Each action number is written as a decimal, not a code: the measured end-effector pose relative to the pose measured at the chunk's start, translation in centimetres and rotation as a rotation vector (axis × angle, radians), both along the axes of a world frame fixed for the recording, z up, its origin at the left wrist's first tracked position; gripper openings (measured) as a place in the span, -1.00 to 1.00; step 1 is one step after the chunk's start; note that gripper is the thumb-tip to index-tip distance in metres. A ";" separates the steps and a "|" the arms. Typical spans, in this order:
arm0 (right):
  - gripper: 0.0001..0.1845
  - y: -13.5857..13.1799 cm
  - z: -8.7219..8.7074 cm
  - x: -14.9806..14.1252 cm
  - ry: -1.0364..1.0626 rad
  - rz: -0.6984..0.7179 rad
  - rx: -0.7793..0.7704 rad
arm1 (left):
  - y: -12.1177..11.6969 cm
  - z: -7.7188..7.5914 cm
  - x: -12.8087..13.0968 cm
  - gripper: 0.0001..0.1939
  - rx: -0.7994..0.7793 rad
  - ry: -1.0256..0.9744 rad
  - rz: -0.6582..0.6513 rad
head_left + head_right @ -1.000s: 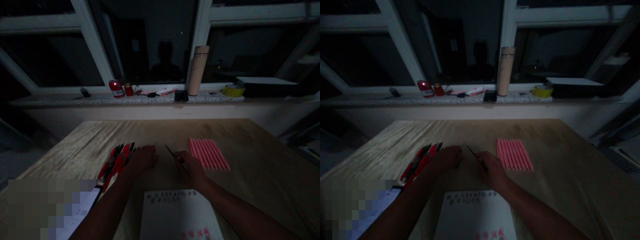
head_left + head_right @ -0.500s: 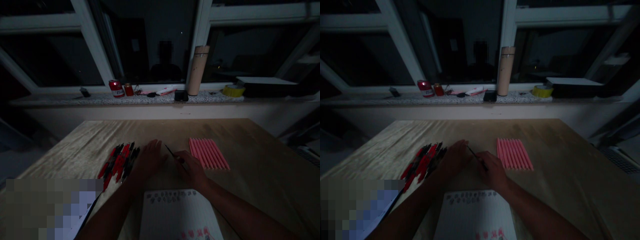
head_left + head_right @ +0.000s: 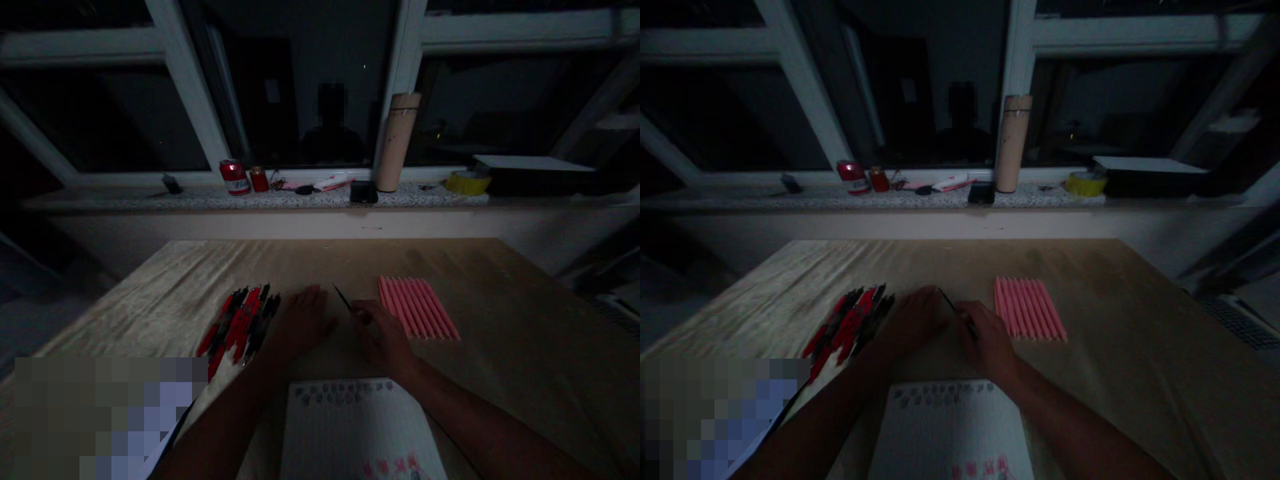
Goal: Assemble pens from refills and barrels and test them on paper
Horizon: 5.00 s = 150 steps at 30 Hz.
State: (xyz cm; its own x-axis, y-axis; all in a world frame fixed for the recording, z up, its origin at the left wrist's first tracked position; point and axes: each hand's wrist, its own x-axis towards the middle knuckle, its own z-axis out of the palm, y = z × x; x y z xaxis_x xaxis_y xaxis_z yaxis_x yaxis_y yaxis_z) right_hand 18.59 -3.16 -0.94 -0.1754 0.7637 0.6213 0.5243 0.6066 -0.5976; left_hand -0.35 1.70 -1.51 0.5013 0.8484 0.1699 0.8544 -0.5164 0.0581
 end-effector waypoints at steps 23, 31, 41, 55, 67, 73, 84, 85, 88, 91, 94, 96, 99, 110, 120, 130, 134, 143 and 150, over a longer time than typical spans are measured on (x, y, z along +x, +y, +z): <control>-0.78 0.8 -1.4 0.0 0.127 -0.045 -0.114 | 1.5 3.8 -2.2 -0.74 -0.233 -0.093 0.105; -0.70 0.9 -1.5 -0.1 0.115 -0.070 -0.129 | 1.0 3.4 -1.1 -0.77 -0.165 -0.053 0.049; -0.69 0.8 -1.4 -0.2 0.115 -0.072 -0.160 | 0.7 1.5 -0.1 -0.80 0.089 0.102 -0.042; -0.74 0.5 0.0 -0.1 0.022 0.024 -0.014 | -0.9 6.8 1.6 -0.77 -0.316 -1.128 0.069; -0.66 0.4 -0.3 0.0 0.018 0.103 0.004 | -1.8 6.4 3.6 -0.80 -0.686 -1.996 0.082; -0.67 0.3 -0.3 -0.2 0.036 0.087 0.003 | -2.0 6.4 3.7 -0.81 -0.694 -2.017 0.073; -0.68 0.2 -0.1 -0.3 0.041 0.089 0.011 | -2.3 6.0 4.2 -0.81 -0.612 -2.017 0.077; -0.68 0.2 -0.1 -0.3 0.043 0.086 0.013 | -2.3 6.0 4.2 -0.81 -0.600 -2.013 0.071; -0.68 0.2 0.0 -0.2 0.039 0.086 0.004 | -2.4 5.7 4.3 -0.83 -0.528 -1.950 0.055; -0.70 0.2 0.0 -0.1 0.027 0.087 -0.013 | -2.6 5.2 4.4 -0.86 -0.418 -1.813 0.083; -0.71 0.3 -0.2 -0.1 0.032 0.079 -0.005 | -2.7 4.9 4.5 -0.86 -0.332 -1.698 0.095; -0.72 0.3 -0.3 -0.1 0.037 0.067 -0.001 | -2.7 4.8 4.5 -0.85 -0.302 -1.650 0.064; -0.73 0.3 -0.3 -0.1 0.044 0.061 -0.009 | -2.7 5.0 4.4 -0.82 -0.307 -1.609 0.014; -0.75 0.3 -0.2 0.0 0.046 0.036 -0.030 | -1.5 6.4 2.2 -0.65 -0.518 -1.148 -0.043; -0.72 0.4 -0.5 0.1 0.072 -0.025 -0.015 | -0.6 6.6 -1.1 -0.68 -0.301 -0.003 0.179; -0.76 0.3 -0.4 0.1 0.101 0.004 -0.002 | -0.2 5.0 -1.1 -0.80 -0.299 0.127 0.135; -0.79 0.3 -0.5 0.1 0.111 0.015 -0.014 | 0.3 5.9 -1.1 -0.82 -0.291 -0.227 0.136; -0.79 0.4 -0.8 0.0 0.096 0.011 -0.028 | 0.2 8.4 -0.4 -0.71 -0.699 -1.560 0.071; -0.78 0.5 -0.7 0.0 0.075 0.033 -0.010 | -0.1 8.4 -0.2 -0.75 -0.750 -1.665 0.008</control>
State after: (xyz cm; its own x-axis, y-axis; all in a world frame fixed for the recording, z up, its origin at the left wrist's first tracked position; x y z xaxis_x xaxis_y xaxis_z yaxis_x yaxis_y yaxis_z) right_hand 18.56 -2.66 -1.65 -0.1533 0.7644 0.6262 0.4576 0.6166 -0.6407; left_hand -0.52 1.65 6.92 0.2232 0.9731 0.0572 -0.3268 0.0195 0.9449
